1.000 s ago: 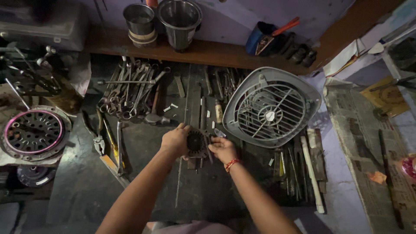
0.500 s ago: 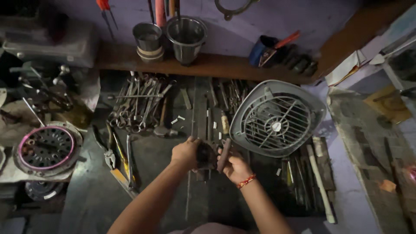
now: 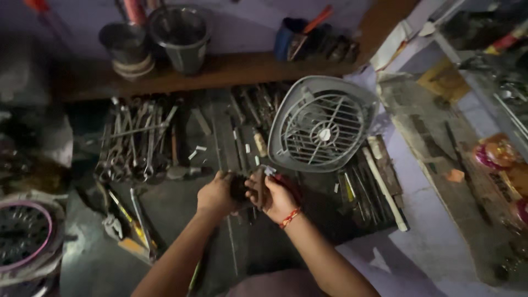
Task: The person manipulates the copper coil components of a small motor by hand and using pliers, cleaning and arranging the wires while the motor housing sits on a workbench surrounded by tools.
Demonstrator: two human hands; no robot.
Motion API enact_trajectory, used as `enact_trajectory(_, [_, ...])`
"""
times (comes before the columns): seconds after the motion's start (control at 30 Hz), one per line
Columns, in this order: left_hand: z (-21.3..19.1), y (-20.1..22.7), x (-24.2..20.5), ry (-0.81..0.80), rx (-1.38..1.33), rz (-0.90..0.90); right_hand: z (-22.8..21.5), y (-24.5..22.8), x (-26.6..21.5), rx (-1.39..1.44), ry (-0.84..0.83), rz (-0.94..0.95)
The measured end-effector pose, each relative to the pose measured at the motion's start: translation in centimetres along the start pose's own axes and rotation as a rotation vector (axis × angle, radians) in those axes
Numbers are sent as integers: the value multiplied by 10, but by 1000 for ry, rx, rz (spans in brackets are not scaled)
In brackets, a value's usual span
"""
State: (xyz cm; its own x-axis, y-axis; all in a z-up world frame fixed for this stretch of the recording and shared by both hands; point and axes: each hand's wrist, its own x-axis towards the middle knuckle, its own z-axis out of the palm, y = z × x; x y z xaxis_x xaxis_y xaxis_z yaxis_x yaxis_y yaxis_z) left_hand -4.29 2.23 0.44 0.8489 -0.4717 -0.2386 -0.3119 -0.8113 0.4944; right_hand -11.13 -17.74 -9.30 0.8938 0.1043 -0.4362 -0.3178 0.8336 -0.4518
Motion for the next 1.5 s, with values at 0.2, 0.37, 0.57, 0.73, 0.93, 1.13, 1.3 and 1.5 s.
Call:
enact_trajectory(0.2, [-2,-1,1,-33,-44,-16,-26,8,14,-381,157,-211])
enact_trajectory(0.37, [-2,-4,-2,-16,13,18,-28,14,13,-698,193,-358])
enact_trajectory(0.57, [-8,1,2,-59,50,12,-8,-10,5,-363,219,-233])
enact_trajectory(0.73, [-8,4,-5,-63,10,-20,-3,-15,-9,-302,45,-317])
enact_trajectory(0.93, [9,16,-15,158,-130,152,34,-18,-45,-296,17,-323])
enact_trajectory(1.13, [13,39,-28,93,-902,183,35,-21,-48,-422,-76,-320])
enact_trajectory(1.3, [15,31,-29,103,-676,154,35,-14,-45,-515,33,-375])
enact_trajectory(1.5, [70,-3,20,-210,-1247,265,26,-8,-40,-278,-34,-322])
